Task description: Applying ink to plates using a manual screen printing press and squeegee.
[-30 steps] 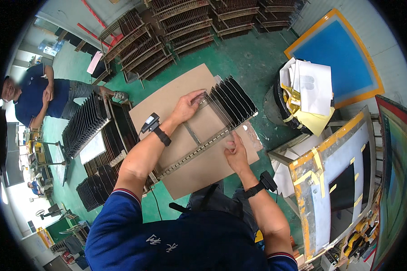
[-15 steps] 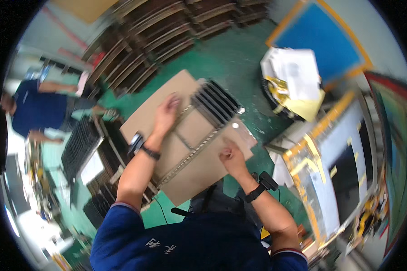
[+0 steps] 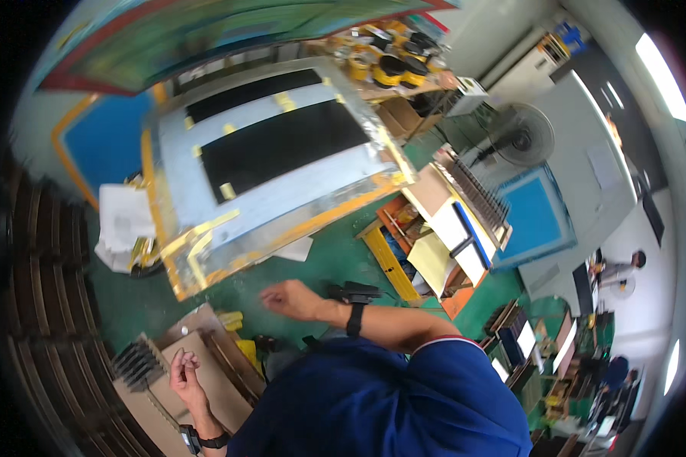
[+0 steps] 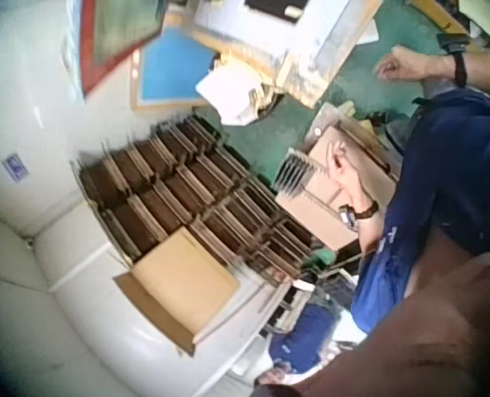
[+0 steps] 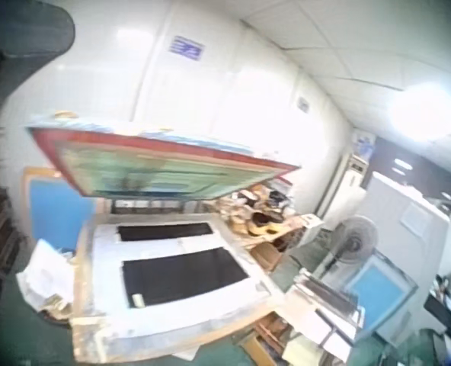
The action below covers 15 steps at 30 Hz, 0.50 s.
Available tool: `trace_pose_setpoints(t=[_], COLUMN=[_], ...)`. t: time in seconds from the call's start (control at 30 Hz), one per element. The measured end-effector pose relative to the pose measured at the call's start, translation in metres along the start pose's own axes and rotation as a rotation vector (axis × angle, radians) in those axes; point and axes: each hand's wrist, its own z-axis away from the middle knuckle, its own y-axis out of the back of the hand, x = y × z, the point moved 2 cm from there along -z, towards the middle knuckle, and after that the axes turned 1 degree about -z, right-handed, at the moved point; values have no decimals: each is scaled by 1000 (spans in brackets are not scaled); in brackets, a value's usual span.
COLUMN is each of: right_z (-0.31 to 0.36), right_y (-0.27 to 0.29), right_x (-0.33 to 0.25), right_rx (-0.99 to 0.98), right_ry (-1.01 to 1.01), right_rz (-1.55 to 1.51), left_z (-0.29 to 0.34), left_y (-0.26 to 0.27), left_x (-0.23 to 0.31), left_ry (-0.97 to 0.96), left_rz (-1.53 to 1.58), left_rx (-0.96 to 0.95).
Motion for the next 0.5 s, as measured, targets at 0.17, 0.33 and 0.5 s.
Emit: trace_pose_setpoints(t=[0.17,0.33,0.5], right_z=[61,106,110], right_y=[223,510,674], right_x=[63,174,229], right_rx=[435,880,960], right_ry=[-99,-455,-538], right_rz=[222,292,495], left_z=[-26,-16,12], left_y=[-97,-215,-335], left_x=[24,30,55], left_ry=[6,69,184], left_rz=[25,-117,-224], left_rx=[-167,-219,-270])
